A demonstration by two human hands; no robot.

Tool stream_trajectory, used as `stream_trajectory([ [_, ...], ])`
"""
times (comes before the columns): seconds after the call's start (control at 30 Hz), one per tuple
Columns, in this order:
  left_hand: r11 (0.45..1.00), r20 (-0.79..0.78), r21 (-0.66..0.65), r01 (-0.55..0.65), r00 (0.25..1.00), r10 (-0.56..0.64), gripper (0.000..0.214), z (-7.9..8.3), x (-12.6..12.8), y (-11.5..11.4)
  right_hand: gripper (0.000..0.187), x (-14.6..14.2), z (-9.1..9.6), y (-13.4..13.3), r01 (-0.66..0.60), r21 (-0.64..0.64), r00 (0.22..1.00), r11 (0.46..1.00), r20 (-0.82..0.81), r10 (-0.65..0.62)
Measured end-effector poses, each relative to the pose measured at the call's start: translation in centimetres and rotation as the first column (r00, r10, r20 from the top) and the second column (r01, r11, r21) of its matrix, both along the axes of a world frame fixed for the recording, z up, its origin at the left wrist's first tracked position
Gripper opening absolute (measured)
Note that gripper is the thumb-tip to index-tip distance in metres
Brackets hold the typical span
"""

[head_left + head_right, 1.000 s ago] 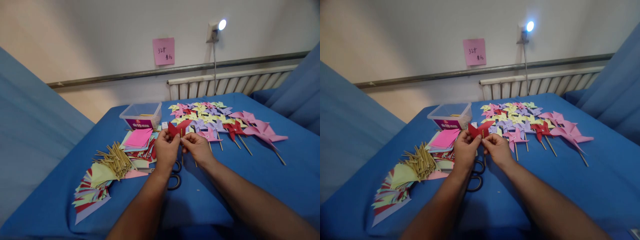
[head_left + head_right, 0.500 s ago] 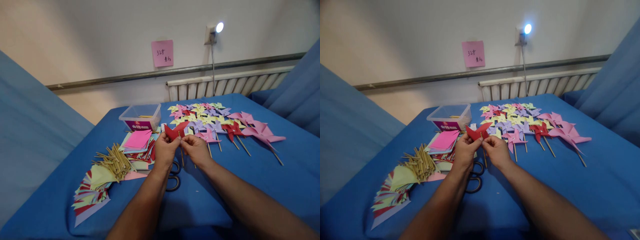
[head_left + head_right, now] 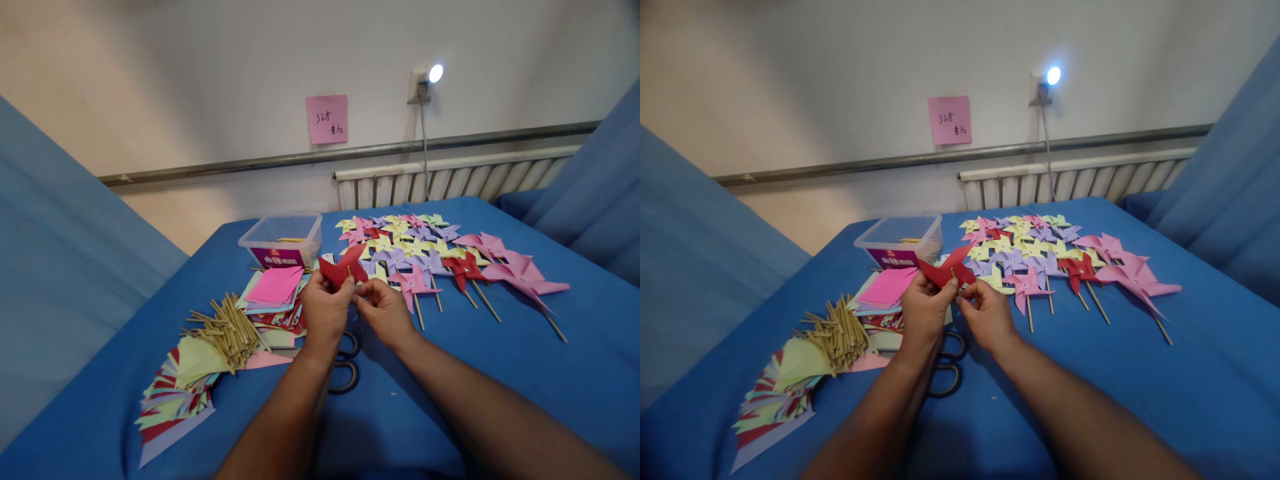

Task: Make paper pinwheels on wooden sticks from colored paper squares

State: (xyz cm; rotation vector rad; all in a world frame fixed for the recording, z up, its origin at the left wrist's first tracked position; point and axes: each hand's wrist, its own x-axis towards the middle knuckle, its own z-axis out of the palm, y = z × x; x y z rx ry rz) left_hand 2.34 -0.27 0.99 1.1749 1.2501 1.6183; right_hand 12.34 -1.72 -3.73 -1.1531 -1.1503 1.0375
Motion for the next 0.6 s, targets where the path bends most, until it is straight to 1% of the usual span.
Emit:
stream_trajectory([
  [0.13, 1.0, 0.042, 0.018, 0.019, 0.999, -0.02, 0.028, -0.16, 0.0, 0.2, 0.024, -0.05, 0.04, -0.02, 0.003, 0.004, 1.0, 1.0, 0.024, -0.003],
  [0.23, 1.0, 0.037, 0.011, 0.027, 0.999, -0.028, 0.029, -0.27, 0.06, 0.28, 0.025, 0.07, 0.06, 0.08, 0.017, 0.021, 0.999, 1.0, 0.045, -0.018],
  [0.33, 1.0, 0.032, -0.003, 0.026, 0.999, -0.026, 0.031, -0.27, 0.13, 0.26, 0.024, 0.27, 0.16, 0.13, 0.037, 0.049, 0.994, 0.998, 0.096, -0.042],
  [0.4, 1.0, 0.057, -0.012, 0.025, 0.998, -0.024, 0.033, -0.22, 0.18, 0.21, 0.023, 0.37, 0.26, 0.1, 0.046, 0.065, 0.99, 0.997, 0.134, -0.054],
  [0.5, 0.999, 0.099, -0.014, 0.029, 0.995, -0.027, 0.034, -0.18, 0.22, 0.14, 0.021, 0.46, 0.41, 0.0, 0.043, 0.076, 0.983, 0.996, 0.176, -0.056],
  [0.6, 1.0, 0.106, -0.001, 0.025, 0.994, -0.024, 0.033, -0.25, 0.24, 0.14, 0.021, 0.48, 0.44, -0.06, 0.038, 0.08, 0.977, 0.996, 0.205, -0.054],
])
